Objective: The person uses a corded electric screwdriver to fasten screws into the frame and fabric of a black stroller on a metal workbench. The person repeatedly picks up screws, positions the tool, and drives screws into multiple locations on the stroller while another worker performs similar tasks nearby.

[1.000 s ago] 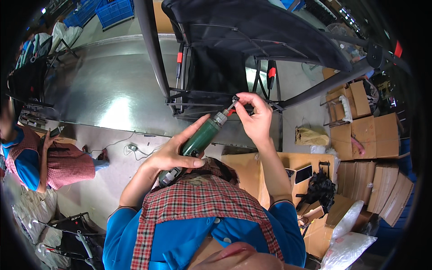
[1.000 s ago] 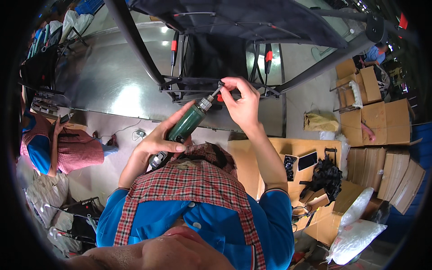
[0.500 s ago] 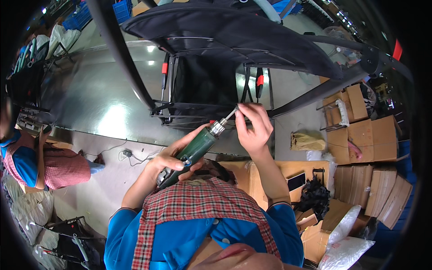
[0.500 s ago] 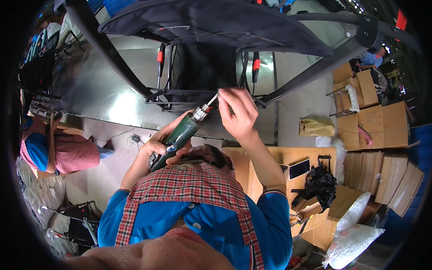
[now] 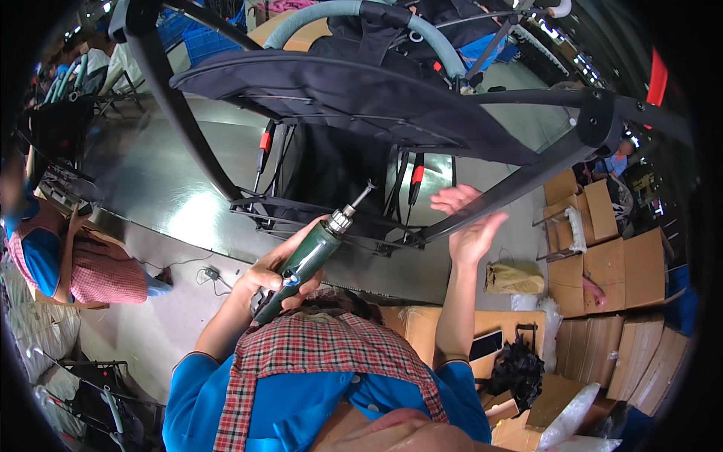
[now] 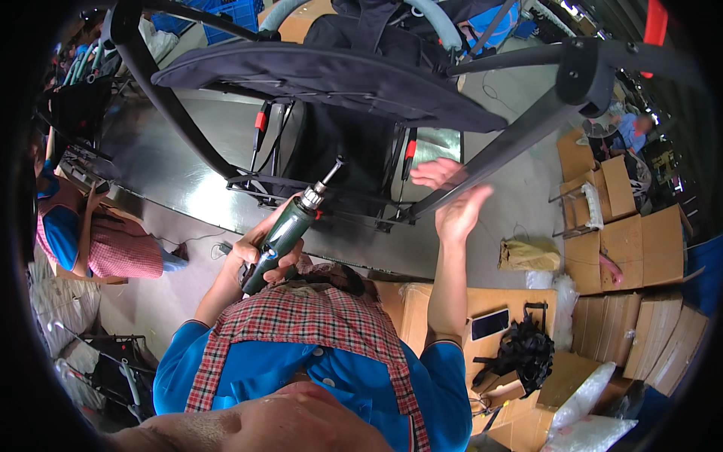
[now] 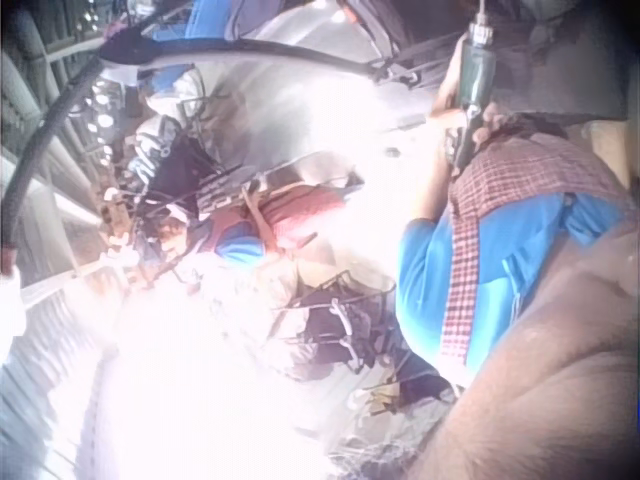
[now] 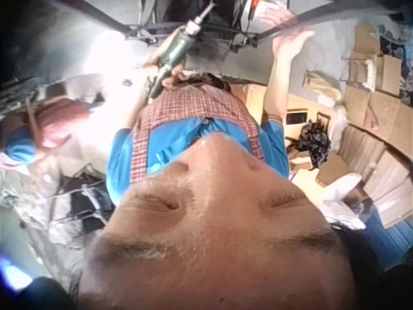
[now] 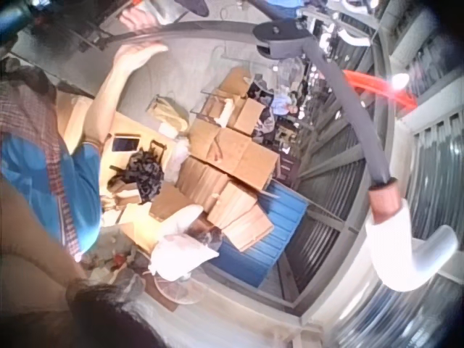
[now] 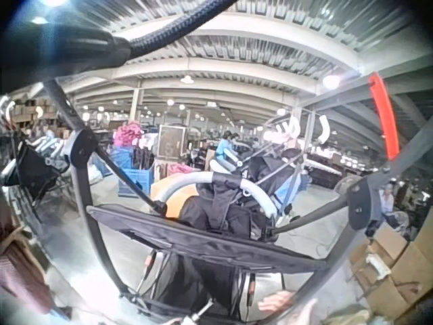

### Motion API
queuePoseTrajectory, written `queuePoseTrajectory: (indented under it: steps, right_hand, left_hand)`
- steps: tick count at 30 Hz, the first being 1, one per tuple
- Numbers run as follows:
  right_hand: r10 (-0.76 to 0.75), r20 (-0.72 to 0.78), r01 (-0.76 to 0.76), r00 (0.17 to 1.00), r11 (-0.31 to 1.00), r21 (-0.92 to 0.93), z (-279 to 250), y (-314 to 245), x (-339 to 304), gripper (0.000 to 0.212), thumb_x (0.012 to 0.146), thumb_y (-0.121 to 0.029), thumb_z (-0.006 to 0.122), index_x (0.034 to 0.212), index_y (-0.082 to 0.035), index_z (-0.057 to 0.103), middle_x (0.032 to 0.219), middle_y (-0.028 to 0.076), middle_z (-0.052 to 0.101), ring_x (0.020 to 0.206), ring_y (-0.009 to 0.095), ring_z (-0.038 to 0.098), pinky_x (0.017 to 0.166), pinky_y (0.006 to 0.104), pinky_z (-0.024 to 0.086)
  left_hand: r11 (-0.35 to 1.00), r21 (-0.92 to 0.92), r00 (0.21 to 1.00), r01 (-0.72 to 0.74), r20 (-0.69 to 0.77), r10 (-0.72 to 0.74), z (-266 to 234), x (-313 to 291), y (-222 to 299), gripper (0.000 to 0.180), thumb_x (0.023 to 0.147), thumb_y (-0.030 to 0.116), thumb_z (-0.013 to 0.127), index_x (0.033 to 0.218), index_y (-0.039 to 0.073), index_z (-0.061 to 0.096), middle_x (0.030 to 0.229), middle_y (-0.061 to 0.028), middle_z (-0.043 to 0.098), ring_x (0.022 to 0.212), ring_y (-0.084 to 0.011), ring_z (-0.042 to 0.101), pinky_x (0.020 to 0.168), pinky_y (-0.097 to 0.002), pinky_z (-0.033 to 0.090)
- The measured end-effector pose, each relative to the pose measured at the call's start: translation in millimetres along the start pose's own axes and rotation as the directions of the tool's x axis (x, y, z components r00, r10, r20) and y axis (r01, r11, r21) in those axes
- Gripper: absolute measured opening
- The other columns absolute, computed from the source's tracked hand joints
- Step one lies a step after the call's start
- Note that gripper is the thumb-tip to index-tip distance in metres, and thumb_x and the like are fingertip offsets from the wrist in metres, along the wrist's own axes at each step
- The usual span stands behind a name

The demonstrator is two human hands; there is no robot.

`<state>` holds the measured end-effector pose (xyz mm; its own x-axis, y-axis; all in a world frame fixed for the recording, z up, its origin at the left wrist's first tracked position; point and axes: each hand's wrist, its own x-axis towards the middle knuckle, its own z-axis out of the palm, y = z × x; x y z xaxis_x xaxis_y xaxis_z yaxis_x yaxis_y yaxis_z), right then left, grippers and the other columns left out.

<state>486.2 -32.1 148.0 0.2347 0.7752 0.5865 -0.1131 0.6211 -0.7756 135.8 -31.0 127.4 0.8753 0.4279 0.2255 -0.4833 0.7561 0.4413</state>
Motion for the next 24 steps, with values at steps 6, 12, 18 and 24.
queuePoseTrajectory:
  steps: [6, 12, 18, 24]
  right_hand:
    - [-0.078, 0.161, 0.169, 0.984, 0.706, -0.688, -23, 59, 52, 0.021, 0.097, -0.013, 0.062, 0.114, 0.000, 0.065, 0.112, 0.017, 0.067, 0.102, 0.030, 0.066, 0.087, 0.0382, 0.052]
    - [-0.288, 0.315, 0.401, 0.904, 0.318, -0.859, 1, 76, 83, 0.020, 0.081, -0.003, 0.071, 0.100, 0.001, 0.069, 0.101, 0.019, 0.070, 0.094, 0.036, 0.067, 0.082, 0.0432, 0.052]
    - [-0.355, 0.160, 0.349, 0.921, 0.572, -0.742, 6, 80, 62, 0.019, 0.085, -0.001, 0.070, 0.103, -0.003, 0.071, 0.094, 0.018, 0.071, 0.086, 0.037, 0.070, 0.080, 0.0397, 0.056]
    - [-0.213, 0.428, 0.464, 0.878, 0.161, -0.871, -8, 84, 98, 0.029, 0.076, 0.002, 0.068, 0.103, -0.008, 0.074, 0.094, 0.016, 0.071, 0.092, 0.037, 0.068, 0.082, 0.0457, 0.054]
  left_hand:
    - [0.996, 0.081, 0.999, -0.037, -0.006, 0.038, 3, -2, -7, 0.122, 0.069, 0.012, 0.080, 0.162, 0.022, 0.001, 0.084, -0.0197, 0.054, 0.058, -0.0217, 0.057, 0.046, -0.0272, 0.052]
    - [0.989, 0.115, 0.994, -0.094, -0.040, 0.100, -3, -8, -18, 0.124, 0.070, 0.015, 0.082, 0.162, 0.021, 0.000, 0.084, -0.0204, 0.056, 0.056, -0.0218, 0.060, 0.047, -0.0275, 0.053]
    - [0.985, 0.133, 0.989, -0.114, -0.081, 0.125, 0, -13, -23, 0.122, 0.071, 0.015, 0.081, 0.162, 0.021, 0.001, 0.084, -0.0194, 0.056, 0.057, -0.0202, 0.060, 0.049, -0.0278, 0.053]
    - [0.982, 0.178, 0.985, -0.069, -0.145, 0.096, 10, -10, -22, 0.121, 0.071, 0.016, 0.080, 0.162, 0.020, 0.000, 0.083, -0.0185, 0.057, 0.056, -0.0197, 0.060, 0.049, -0.0277, 0.053]
